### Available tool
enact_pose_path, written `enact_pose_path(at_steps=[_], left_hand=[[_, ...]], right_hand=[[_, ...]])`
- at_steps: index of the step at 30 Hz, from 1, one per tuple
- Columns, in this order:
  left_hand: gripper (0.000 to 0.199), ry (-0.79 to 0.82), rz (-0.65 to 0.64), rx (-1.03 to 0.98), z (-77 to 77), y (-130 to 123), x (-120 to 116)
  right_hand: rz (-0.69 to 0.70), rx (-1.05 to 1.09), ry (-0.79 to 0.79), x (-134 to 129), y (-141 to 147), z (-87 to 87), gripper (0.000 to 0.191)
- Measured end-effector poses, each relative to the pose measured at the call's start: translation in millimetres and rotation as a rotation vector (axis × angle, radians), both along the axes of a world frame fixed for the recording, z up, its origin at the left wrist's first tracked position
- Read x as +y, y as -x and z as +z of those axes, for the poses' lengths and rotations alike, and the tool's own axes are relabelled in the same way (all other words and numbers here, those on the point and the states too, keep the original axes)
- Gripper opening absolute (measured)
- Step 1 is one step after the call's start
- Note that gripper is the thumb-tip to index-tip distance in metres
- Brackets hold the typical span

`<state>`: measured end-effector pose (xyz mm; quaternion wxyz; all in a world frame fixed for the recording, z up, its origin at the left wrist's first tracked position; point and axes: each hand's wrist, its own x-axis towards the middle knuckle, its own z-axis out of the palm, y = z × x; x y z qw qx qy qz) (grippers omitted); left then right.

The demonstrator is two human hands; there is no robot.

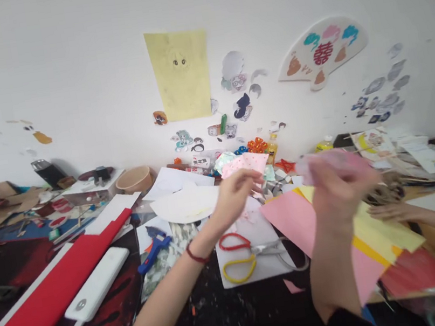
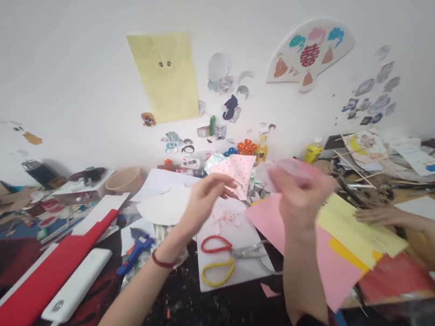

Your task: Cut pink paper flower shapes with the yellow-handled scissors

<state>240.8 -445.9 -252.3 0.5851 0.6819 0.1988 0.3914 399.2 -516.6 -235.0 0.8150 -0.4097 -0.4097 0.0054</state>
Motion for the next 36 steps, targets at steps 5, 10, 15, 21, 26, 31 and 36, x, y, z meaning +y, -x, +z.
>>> enact_pose_path(at_steps=[5, 10, 15, 21, 26, 31, 36], left_hand=[[0.017, -0.132, 0.191, -0.096, 10.3, 54, 3], [0.017, -0.273, 0.245, -0.034, -3.6, 56, 9], [0.018, -0.361, 0.244, 0.003, -13.1, 59, 17], [0.017, -0.391, 0.256, -0.006, -5.4, 67, 31], [0.016, -0.456, 0.266, -0.059, -2.1, 66, 35], [0.018, -0.636, 0.249, 0.055, -3.1, 69, 32], [0.011, -0.667, 0.206, 0.180, -5.8, 72, 39]], right_hand=[[0.148, 0.008, 0.063, 22, 33, -12.0, 0.033], [0.283, -0.031, 0.137, 38, 57, -27.7, 0.023], [0.366, -0.089, 0.183, 46, 65, -41.6, 0.042], [0.383, -0.141, 0.229, 50, 59, -41.9, 0.050], [0.444, -0.202, 0.276, 51, 56, -41.9, 0.042], [0.588, -0.290, 0.368, 53, 58, -43.3, 0.030], [0.655, -0.352, 0.441, 56, 62, -47.7, 0.020]])
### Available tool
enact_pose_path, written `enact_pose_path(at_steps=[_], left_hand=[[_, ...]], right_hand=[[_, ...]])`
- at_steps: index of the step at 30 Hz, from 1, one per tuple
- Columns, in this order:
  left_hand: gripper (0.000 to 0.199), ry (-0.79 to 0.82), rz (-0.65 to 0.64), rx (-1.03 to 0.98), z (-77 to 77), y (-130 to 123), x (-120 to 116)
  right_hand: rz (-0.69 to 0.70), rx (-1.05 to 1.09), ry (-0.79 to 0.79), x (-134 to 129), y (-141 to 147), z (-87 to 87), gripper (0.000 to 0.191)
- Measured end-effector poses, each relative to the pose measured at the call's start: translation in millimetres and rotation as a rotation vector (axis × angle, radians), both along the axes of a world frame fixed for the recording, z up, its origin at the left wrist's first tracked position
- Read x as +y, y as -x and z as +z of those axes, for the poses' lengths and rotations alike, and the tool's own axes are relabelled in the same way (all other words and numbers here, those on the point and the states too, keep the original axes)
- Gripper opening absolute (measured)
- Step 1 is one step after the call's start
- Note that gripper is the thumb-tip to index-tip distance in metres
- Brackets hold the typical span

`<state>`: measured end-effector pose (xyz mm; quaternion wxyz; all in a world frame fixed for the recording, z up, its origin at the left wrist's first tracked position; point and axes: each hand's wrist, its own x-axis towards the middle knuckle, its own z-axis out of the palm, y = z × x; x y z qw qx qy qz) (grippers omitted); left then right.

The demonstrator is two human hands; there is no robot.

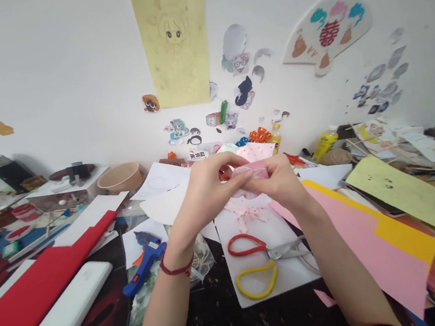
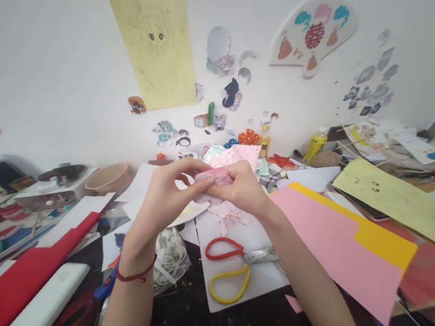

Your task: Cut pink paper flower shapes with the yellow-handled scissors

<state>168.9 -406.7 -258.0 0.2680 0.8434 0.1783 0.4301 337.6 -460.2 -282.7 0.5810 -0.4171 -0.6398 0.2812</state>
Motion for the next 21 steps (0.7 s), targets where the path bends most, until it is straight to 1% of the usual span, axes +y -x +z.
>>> enact_pose_path(at_steps=[5, 11, 15, 17, 21], left_hand=[[0.003, -0.018, 0.057, 0.035, 3.0, 4, 1], [0.007, -0.135, 0.135, 0.074, 1.9, 3, 0], [0.010, -0.127, 0.135, 0.033, -2.6, -2, 3], [0.012, -0.112, 0.133, 0.007, -4.6, -5, 4], [0.011, -0.085, 0.135, -0.022, -7.2, -8, 6]], right_hand=[[-0.036, -0.040, 0.076, 2, 2, -2.3, 0.031], [-0.060, -0.102, 0.081, 5, -1, -2.7, 0.045], [-0.065, -0.131, 0.075, 6, -4, -2.7, 0.060], [-0.071, -0.147, 0.078, 7, -6, -3.4, 0.061], [-0.084, -0.169, 0.100, 8, -10, -4.4, 0.053]])
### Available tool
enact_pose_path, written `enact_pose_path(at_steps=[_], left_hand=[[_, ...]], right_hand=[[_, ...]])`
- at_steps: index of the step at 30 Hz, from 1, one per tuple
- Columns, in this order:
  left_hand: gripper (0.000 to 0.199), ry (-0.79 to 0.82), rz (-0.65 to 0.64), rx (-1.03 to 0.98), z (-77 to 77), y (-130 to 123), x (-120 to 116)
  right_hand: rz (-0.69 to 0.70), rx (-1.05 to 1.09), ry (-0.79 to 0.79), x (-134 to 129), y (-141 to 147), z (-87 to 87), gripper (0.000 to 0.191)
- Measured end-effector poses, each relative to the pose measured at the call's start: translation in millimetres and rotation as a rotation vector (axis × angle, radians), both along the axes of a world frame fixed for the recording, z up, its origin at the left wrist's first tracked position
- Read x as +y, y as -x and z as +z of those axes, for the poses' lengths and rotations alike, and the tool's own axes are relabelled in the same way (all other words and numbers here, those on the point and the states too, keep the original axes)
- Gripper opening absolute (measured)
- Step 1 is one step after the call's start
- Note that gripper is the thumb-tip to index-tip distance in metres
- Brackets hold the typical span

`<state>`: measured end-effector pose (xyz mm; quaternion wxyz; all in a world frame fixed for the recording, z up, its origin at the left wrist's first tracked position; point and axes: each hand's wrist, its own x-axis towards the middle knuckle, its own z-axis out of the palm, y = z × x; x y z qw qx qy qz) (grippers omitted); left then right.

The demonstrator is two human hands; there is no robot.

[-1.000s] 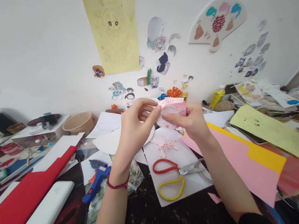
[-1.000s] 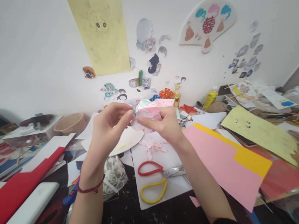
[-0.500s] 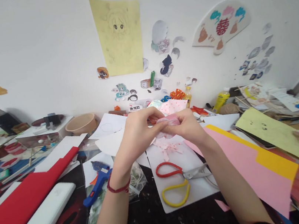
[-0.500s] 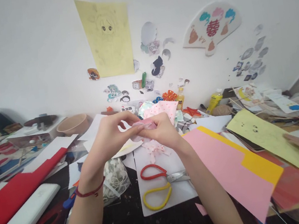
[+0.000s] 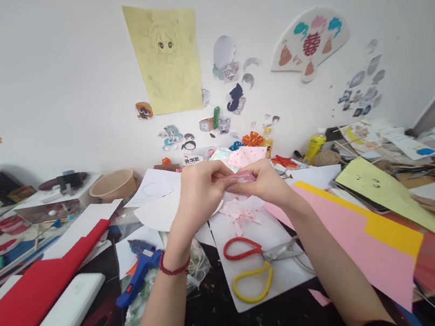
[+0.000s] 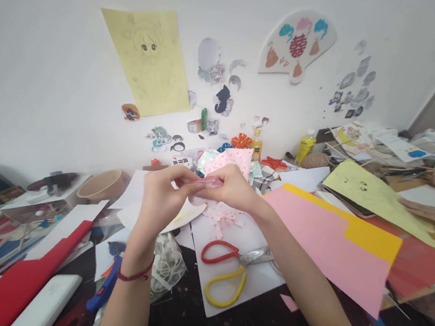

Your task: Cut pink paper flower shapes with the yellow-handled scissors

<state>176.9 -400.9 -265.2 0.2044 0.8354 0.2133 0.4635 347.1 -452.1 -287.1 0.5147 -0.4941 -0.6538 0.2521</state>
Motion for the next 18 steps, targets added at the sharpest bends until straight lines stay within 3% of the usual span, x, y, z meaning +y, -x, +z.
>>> enact_pose_path(at_steps=[7, 18], left_hand=[[0.007, 0.024, 0.006, -0.078, -1.8, -1.3, 0.9], [0.012, 0.250, -0.029, -0.522, -5.3, -8.8, 8.3]], right_hand=[[0.007, 0.058, -0.010, 1.2, -2.1, -0.3, 0.037], [-0.011, 0.359, -0.142, 9.5, 0.2, -2.4, 0.028]])
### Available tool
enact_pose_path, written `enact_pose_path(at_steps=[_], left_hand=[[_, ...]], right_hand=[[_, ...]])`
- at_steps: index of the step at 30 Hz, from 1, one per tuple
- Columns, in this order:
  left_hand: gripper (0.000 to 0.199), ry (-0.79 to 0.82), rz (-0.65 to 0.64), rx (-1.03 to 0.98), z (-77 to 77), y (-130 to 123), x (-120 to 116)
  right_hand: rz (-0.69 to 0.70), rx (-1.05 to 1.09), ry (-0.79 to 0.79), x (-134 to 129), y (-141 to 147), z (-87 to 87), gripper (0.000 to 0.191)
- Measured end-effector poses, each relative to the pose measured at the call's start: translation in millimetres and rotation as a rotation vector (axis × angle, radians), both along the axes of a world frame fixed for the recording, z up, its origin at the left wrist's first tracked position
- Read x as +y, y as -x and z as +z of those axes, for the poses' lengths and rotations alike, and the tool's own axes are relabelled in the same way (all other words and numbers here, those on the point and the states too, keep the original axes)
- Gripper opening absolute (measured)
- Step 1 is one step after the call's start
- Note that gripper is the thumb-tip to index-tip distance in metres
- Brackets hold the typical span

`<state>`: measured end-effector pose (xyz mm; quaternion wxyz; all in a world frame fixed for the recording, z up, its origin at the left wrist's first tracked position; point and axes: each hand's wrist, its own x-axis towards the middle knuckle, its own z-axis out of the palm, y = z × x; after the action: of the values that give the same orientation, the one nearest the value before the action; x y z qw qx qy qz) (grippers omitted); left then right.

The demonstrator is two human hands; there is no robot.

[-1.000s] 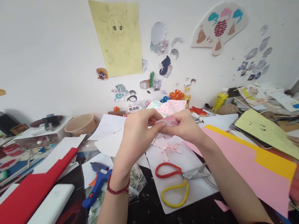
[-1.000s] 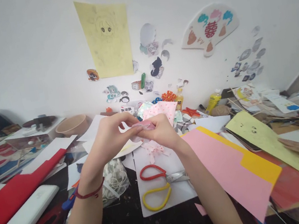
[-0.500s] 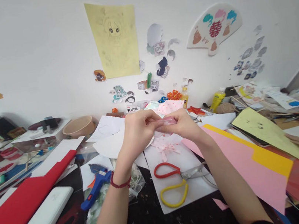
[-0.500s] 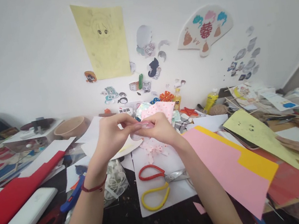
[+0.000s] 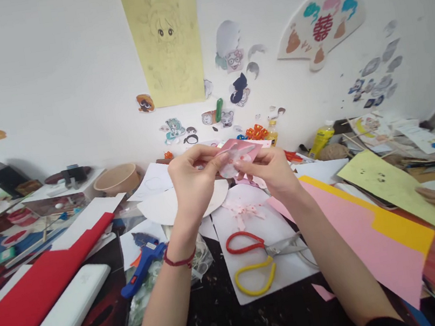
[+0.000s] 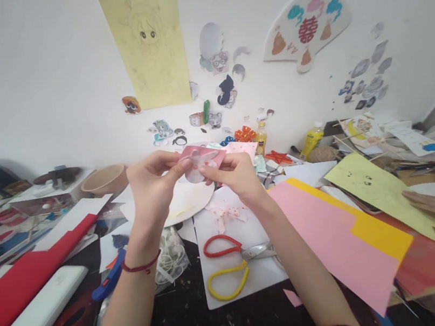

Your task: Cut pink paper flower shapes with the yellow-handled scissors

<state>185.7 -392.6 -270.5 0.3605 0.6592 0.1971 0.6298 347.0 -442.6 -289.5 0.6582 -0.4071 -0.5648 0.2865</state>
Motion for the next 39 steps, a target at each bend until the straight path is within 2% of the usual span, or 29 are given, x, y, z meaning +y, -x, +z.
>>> enact_pose_path(at_steps=[7, 12, 15, 19, 24, 31, 35, 39], left_hand=[[0.025, 0.194, -0.146, -0.187, -4.9, -11, -3], [0.025, 0.263, -0.192, -0.220, -10.0, -21, -5], [0.025, 0.283, -0.207, -0.219, -13.5, -25, -5], [0.025, 0.270, -0.224, -0.178, -14.2, -26, -6], [0.026, 0.202, -0.264, -0.070, -8.0, -17, -4], [0.024, 0.115, -0.177, 0.047, -2.3, -7, -2], [0.022, 0.130, -0.185, -0.002, -5.3, -10, -3], [0.014, 0.078, -0.136, -0.006, -5.7, -11, -4]], right_hand=[[-0.111, 0.170, -0.100, 6, 15, -9.5, 0.027], [-0.241, 0.204, -0.161, 7, 23, -12.1, 0.025], [-0.253, 0.214, -0.205, 6, 23, -12.1, 0.024], [-0.261, 0.173, -0.207, 5, 18, -11.4, 0.022], [-0.279, 0.149, -0.221, 5, 13, -11.2, 0.019], [-0.282, 0.161, -0.243, 5, 8, -10.7, 0.017], [-0.308, 0.124, -0.241, 6, 7, -10.7, 0.022], [-0.267, 0.114, -0.214, 6, 5, -10.7, 0.026]])
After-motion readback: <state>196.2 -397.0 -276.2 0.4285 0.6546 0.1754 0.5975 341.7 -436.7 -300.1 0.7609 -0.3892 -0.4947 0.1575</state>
